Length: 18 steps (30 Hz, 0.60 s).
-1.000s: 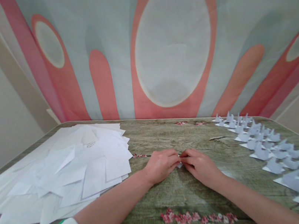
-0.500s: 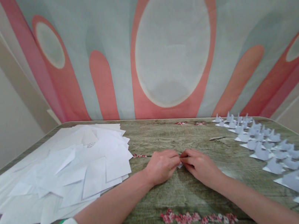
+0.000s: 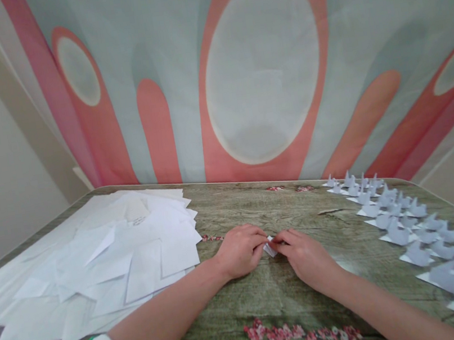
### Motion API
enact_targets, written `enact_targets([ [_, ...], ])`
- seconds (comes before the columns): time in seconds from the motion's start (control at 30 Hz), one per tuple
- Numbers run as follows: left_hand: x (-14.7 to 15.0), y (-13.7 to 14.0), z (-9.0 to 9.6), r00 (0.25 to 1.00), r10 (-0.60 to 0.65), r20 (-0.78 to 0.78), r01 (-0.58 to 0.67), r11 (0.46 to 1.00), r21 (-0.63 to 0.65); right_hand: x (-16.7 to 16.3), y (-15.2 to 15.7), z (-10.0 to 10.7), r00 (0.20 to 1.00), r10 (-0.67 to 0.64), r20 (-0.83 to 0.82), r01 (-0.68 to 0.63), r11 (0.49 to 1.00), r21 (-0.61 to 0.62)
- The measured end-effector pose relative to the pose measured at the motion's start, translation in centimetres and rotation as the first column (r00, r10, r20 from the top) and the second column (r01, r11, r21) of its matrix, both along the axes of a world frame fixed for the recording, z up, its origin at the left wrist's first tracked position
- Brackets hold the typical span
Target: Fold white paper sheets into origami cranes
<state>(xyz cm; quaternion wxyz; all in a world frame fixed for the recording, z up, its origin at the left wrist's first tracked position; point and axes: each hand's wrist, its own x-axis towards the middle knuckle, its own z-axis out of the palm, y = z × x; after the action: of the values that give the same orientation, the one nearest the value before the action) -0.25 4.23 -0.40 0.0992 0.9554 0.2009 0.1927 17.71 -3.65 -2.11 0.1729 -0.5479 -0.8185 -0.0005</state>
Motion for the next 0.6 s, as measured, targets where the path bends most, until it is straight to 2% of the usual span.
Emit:
enact_targets([
  [0.6, -0.3, 1.5, -0.9, 0.998, -0.060, -0.027, 0.060, 0.998, 0.001, -0.2, -0.6, 1.0, 0.988, 0.041, 0.147, -0.035, 0.998, -0.043],
])
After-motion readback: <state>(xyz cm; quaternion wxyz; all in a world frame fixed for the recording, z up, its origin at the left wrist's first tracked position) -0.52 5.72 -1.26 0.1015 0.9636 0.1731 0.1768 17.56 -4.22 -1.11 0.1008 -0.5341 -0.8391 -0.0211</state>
